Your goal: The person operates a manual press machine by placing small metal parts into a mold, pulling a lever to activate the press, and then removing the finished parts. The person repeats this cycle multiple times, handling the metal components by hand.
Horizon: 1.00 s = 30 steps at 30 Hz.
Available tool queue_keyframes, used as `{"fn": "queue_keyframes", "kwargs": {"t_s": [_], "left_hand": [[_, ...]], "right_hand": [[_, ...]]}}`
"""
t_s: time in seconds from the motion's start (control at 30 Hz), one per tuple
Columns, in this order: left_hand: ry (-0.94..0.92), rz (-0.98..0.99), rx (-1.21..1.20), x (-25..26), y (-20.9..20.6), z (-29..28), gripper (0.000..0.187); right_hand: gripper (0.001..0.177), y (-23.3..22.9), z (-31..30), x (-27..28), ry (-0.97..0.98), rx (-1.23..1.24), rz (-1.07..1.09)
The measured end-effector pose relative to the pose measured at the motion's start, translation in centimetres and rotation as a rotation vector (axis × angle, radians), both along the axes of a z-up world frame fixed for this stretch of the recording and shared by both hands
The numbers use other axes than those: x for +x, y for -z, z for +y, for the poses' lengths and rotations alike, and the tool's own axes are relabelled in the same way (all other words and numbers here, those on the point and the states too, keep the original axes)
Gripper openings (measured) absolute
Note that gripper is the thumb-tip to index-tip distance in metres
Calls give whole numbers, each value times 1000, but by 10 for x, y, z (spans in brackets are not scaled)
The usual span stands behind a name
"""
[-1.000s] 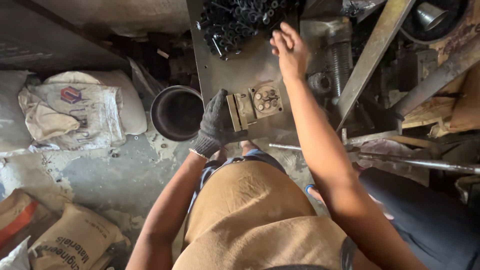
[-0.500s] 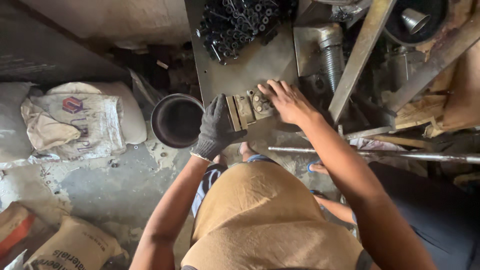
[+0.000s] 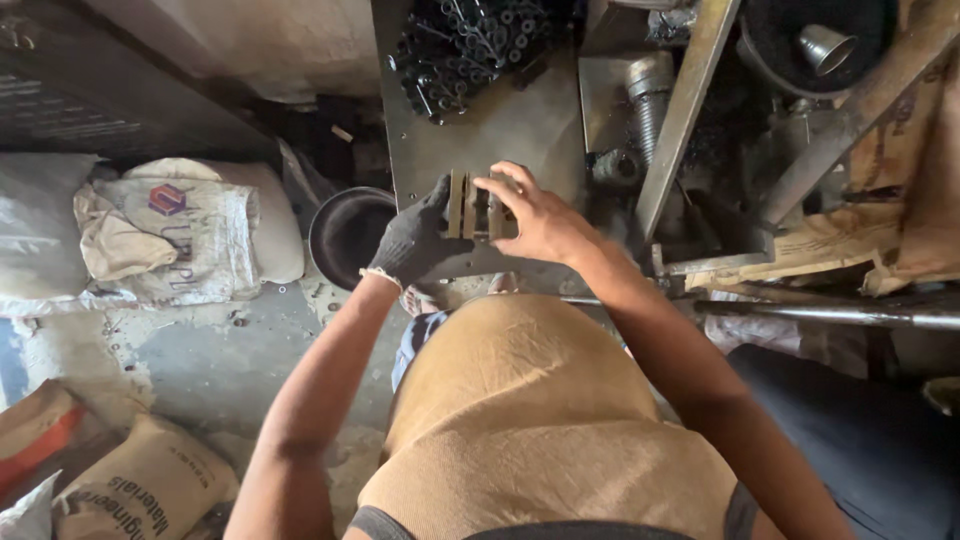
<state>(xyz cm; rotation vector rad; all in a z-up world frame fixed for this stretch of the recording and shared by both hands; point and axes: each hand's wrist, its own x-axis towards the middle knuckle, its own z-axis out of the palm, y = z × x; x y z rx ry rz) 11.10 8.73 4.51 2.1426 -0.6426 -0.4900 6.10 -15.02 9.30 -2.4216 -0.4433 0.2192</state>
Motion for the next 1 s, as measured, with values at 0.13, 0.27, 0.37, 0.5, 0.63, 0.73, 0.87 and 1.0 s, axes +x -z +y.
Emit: {"fn": "queue_keyframes", "kwargs": {"t_s": [0.13,0.27,0.37,0.5,0.63,0.73,0.87,1.0], "left_hand": [[156,13,32,13,1,-13,111],[186,-67,-161,9,11,-11,106],[-26,-200,-250,-13,22,-19,92],[-449,-264,-197,-43,34,-56,70],[-441,-173,-120,-17,43,-86,68],[-441,-103,-153,14,48,-128,65],[-549,-60,-369,42,50,-198,66],[-640,-108,-218,61,47,-251,64]], "right_hand": [[88,33,-11,-16,352,700,320],[72,48,-20,-32,571,1246,490],[63,37,-31,-51,622,1177,484],[50,-4,-62,-100,544,1097,196],[33,-38,-115,-126,685,510,-199],[28,-41,-149,-117,718,68,-321],[29,-30,-156,-104,845,90,-320],[24,-30,-150,-104,907,15,-270]]}}
